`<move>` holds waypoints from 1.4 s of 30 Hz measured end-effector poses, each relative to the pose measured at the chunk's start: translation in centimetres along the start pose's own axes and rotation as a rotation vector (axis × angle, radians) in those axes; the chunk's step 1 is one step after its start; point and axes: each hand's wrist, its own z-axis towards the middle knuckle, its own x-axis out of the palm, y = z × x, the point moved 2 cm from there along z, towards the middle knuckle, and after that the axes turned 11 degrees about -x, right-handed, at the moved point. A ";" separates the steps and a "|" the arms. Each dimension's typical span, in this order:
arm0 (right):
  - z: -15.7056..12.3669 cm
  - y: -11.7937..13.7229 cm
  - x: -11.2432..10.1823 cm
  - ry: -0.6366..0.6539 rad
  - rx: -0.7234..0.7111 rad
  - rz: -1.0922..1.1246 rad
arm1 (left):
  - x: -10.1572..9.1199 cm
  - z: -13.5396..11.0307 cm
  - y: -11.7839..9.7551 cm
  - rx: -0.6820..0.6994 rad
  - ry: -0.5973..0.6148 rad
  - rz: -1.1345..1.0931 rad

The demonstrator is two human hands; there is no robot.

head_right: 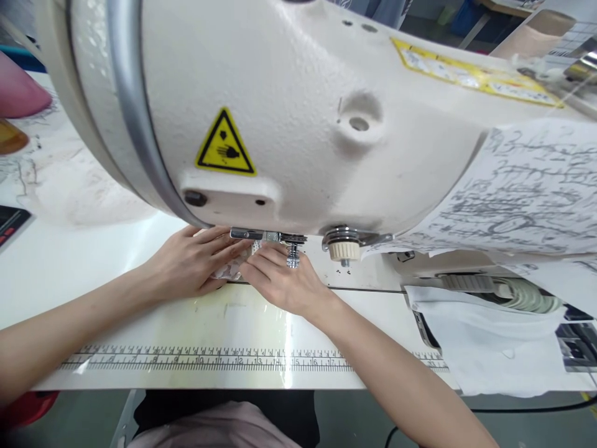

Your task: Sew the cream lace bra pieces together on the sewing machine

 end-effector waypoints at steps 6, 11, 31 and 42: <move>-0.3 -0.6 -0.1 -0.009 0.027 0.025 | -0.1 0.0 -0.2 0.005 0.012 0.009; -0.3 -1.1 -0.3 0.004 0.041 0.031 | 0.1 -0.1 -0.2 0.006 0.026 0.008; 0.2 -0.4 -0.1 -0.114 0.014 0.048 | -0.6 0.0 0.2 0.077 -0.112 -0.145; 0.3 -0.5 0.2 -0.109 0.043 0.032 | -0.7 0.5 0.3 0.021 -0.122 -0.135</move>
